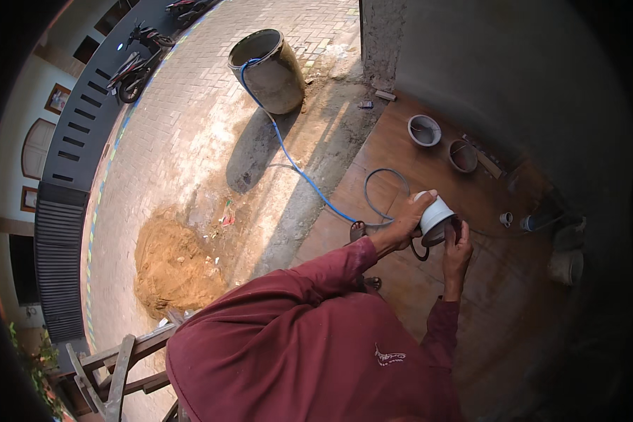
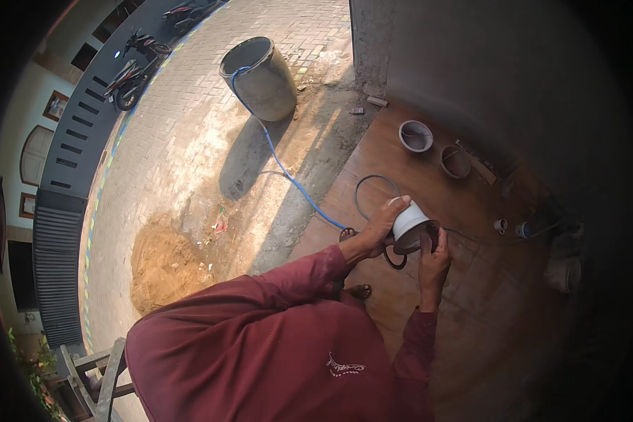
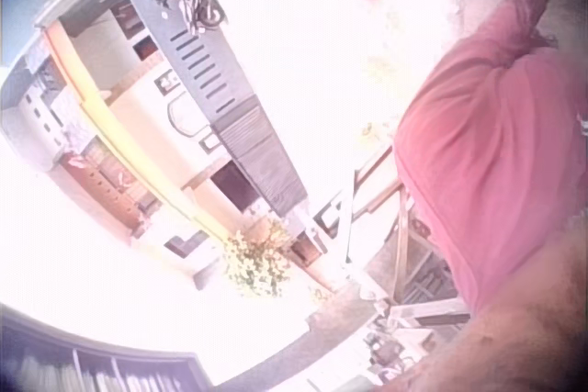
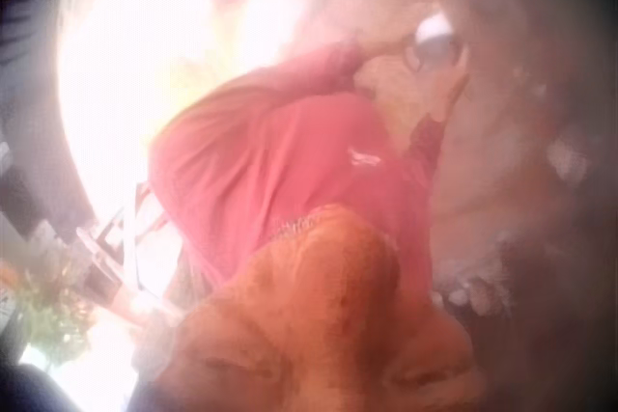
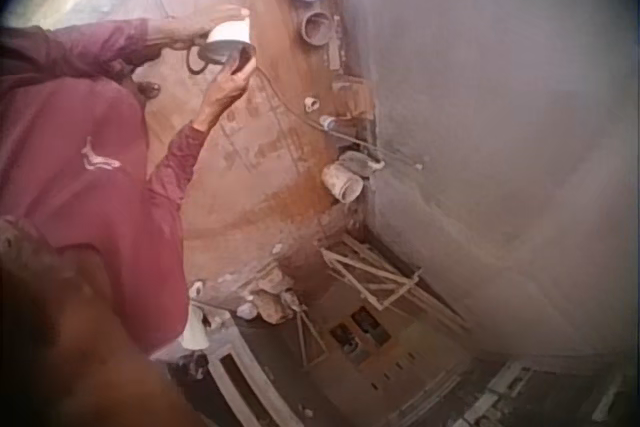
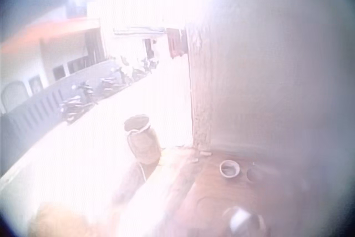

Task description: The person assembles a white plastic light fixture by attaching a metal ring and inserting a bulb. They then move outside to rinse the fixture in a bucket of water before returning indoors.

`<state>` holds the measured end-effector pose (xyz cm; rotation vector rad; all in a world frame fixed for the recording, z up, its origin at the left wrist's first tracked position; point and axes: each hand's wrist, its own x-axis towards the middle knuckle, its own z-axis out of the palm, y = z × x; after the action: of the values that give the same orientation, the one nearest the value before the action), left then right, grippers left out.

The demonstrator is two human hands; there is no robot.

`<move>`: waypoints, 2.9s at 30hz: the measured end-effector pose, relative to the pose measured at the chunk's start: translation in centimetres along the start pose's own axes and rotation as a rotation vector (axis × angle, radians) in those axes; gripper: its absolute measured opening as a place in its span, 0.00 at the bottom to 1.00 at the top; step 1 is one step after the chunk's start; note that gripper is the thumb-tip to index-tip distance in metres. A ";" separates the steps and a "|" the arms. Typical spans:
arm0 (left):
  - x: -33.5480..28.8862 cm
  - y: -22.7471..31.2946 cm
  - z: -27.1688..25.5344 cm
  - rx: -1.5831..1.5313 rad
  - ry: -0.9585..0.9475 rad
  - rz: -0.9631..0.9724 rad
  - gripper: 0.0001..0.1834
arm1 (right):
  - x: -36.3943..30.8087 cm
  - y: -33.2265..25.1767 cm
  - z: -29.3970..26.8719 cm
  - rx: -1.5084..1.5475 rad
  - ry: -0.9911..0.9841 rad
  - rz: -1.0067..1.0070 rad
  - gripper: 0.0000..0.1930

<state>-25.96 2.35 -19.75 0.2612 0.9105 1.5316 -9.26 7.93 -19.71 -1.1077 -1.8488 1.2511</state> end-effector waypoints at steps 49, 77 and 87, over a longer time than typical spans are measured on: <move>28.8 54.1 -52.4 -0.119 0.824 0.684 0.44 | 76.6 -4.7 63.2 0.121 -0.851 0.038 0.19; 53.5 80.5 -98.8 1.009 1.673 -0.232 0.45 | 101.5 -3.7 119.2 -0.261 -1.031 -0.972 0.15; 66.4 64.9 -122.1 1.068 1.321 -0.940 0.45 | 101.9 1.4 127.6 -0.316 -1.142 -1.080 0.20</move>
<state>-165.92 21.68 -79.57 -0.4835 2.3926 0.0313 -162.24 48.45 -60.02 0.7562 -2.8430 0.9002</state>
